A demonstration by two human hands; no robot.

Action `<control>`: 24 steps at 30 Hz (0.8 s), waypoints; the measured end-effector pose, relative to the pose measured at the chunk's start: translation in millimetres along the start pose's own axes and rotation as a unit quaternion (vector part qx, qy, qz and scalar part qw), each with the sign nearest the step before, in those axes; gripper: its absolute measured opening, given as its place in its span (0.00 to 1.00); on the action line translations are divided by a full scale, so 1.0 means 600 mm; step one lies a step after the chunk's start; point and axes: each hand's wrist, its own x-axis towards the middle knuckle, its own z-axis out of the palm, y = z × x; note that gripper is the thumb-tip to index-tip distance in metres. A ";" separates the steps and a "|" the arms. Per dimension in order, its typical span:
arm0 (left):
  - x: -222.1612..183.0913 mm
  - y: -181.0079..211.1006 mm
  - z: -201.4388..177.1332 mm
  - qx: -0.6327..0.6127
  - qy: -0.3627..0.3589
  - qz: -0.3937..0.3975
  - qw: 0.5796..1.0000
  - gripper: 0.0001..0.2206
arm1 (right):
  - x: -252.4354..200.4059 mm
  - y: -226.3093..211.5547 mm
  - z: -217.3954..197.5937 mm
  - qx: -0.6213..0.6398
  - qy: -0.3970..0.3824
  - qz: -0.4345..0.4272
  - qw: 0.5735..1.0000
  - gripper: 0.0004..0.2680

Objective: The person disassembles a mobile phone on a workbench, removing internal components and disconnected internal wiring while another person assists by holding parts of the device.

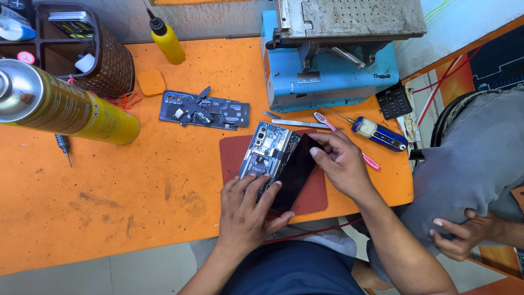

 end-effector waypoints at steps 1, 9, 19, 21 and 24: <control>0.000 0.001 0.000 0.005 0.002 -0.002 1.000 0.30 | 0.003 -0.004 0.001 -0.029 0.004 -0.020 0.999 0.11; 0.002 0.008 -0.002 0.012 0.005 -0.012 1.000 0.32 | 0.011 -0.009 0.001 -0.070 0.000 -0.019 0.997 0.12; -0.009 0.011 0.004 0.002 0.024 -0.061 0.998 0.34 | 0.006 -0.027 -0.007 -0.172 -0.003 -0.045 0.984 0.13; -0.014 0.011 0.005 0.002 0.030 -0.057 0.998 0.35 | 0.010 -0.042 -0.005 -0.180 -0.013 -0.031 0.983 0.14; -0.020 0.010 0.006 -0.006 0.035 -0.056 0.998 0.35 | 0.013 -0.056 -0.004 -0.179 -0.029 0.003 0.983 0.15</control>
